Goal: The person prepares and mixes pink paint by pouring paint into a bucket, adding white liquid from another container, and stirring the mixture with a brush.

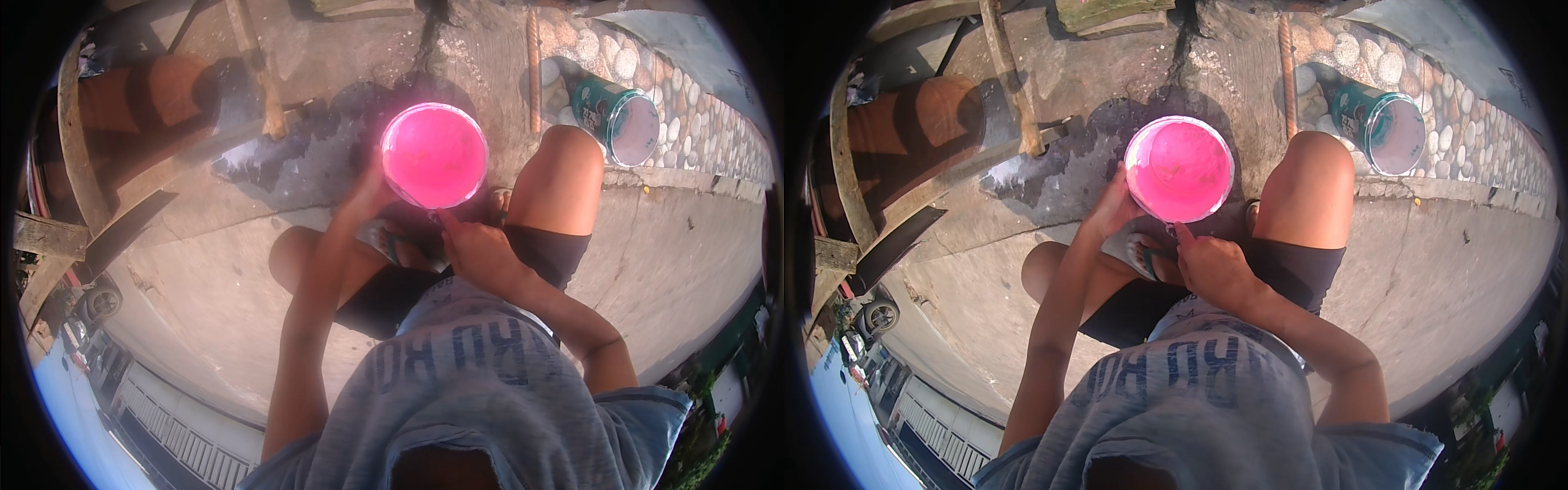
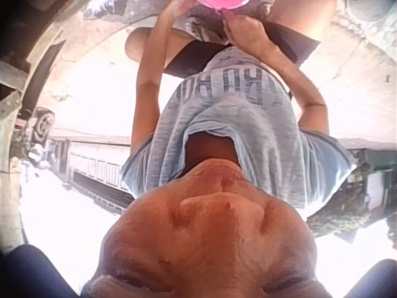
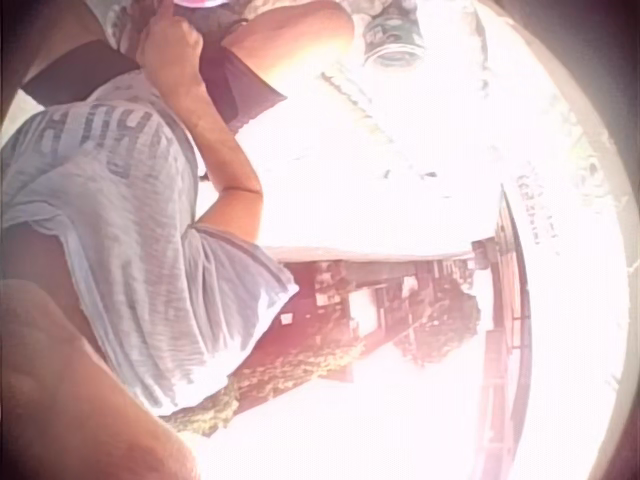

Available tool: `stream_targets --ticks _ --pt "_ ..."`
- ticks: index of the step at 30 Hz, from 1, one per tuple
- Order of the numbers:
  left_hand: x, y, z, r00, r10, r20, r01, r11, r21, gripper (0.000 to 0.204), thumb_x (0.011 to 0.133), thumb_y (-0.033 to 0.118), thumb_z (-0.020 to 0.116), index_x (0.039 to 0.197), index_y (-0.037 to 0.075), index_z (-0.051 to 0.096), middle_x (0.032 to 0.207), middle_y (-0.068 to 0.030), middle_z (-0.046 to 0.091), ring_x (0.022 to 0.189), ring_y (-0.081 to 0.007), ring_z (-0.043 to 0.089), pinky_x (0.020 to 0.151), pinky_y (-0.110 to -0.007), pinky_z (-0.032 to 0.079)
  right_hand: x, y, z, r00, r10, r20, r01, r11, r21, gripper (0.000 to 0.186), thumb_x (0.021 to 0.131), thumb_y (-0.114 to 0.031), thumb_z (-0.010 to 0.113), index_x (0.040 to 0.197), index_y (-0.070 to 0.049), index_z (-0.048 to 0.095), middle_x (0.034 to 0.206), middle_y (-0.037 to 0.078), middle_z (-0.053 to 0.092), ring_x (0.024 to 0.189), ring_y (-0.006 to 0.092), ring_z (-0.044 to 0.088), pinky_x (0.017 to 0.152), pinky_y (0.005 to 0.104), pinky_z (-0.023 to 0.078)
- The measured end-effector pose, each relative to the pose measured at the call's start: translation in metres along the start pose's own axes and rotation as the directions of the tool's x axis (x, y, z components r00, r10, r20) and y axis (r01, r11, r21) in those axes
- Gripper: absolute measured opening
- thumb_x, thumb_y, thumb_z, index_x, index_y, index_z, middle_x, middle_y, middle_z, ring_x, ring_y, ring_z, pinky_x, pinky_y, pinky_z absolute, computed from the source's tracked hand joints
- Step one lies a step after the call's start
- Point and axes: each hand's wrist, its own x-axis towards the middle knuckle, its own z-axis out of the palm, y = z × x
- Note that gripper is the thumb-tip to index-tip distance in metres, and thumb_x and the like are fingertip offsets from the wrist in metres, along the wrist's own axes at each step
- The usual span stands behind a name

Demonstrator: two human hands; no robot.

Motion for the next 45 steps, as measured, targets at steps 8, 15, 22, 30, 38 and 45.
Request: stream_targets --ticks 8,15,22,30,38,45 --pt "-0.003 0.001 0.000 0.998 -0.036 0.054 0.039 0.998 -0.047 0.067 0.097 0.057 0.012 0.145 0.012 0.022 0.146 -0.0088 0.032 0.133 -0.0250 0.034 0.107 -0.049 0.032 0.013 0.000 0.027 0.997 -0.007 0.072 0.005 1.000 0.023 0.039 0.088 -0.015 0.049 0.119 0.008 0.045 0.061 0.018 0.060 0.057 0.0366 0.062 0.053 0.0468 0.051" --pt "0.000 0.001 0.000 1.000 -0.020 0.002 0.020 0.996 -0.090 0.068 0.096 0.057 0.011 0.145 0.011 0.022 0.146 -0.0092 0.032 0.134 -0.0251 0.033 0.107 -0.050 0.032 0.035 0.013 0.030 0.996 0.081 0.032 -0.081 0.997 0.001 0.033 0.087 -0.014 0.050 0.114 0.006 0.049 0.067 0.022 0.061 0.065 0.0384 0.063 0.060 0.0486 0.051" --pt "0.004 -0.007 -0.002 1.000 0.002 -0.016 -0.003 0.997 -0.073 0.069 0.096 0.057 0.010 0.145 0.010 0.023 0.146 -0.0104 0.031 0.134 -0.0261 0.033 0.107 -0.048 0.033 0.021 0.019 -0.002 0.978 -0.051 -0.204 0.098 0.968 0.230 0.024 0.087 -0.012 0.050 0.107 0.001 0.053 0.071 0.025 0.061 0.069 0.0426 0.060 0.063 0.0507 0.049" --pt "-0.002 0.000 0.001 1.000 0.006 -0.004 -0.007 0.997 -0.082 0.065 0.098 0.052 0.009 0.144 0.008 0.025 0.146 -0.0117 0.032 0.133 -0.0274 0.033 0.107 -0.048 0.032 0.027 0.004 0.038 0.992 -0.008 -0.124 0.030 0.984 0.173 0.031 0.088 -0.014 0.048 0.114 0.004 0.046 0.062 0.021 0.059 0.059 0.0399 0.061 0.056 0.0502 0.049" --pt "-0.008 0.003 0.004 0.999 0.003 -0.033 -0.008 0.989 -0.150 0.064 0.098 0.051 0.010 0.144 0.009 0.025 0.146 -0.0112 0.033 0.134 -0.0277 0.033 0.107 -0.050 0.031 0.031 -0.017 0.045 0.995 0.098 0.022 -0.099 0.991 0.089 0.036 0.088 -0.014 0.050 0.119 0.001 0.042 0.068 0.020 0.060 0.063 0.0397 0.061 0.056 0.0499 0.048" --pt "-0.007 -0.003 0.005 0.999 0.025 -0.029 -0.029 0.990 -0.140 0.065 0.098 0.052 0.007 0.144 0.010 0.024 0.146 -0.0107 0.032 0.133 -0.0274 0.034 0.106 -0.050 0.031 0.037 -0.015 0.047 0.992 0.126 -0.007 -0.126 0.992 -0.019 0.035 0.086 -0.015 0.051 0.115 0.002 0.042 0.068 0.020 0.061 0.066 0.0395 0.062 0.058 0.0494 0.049"
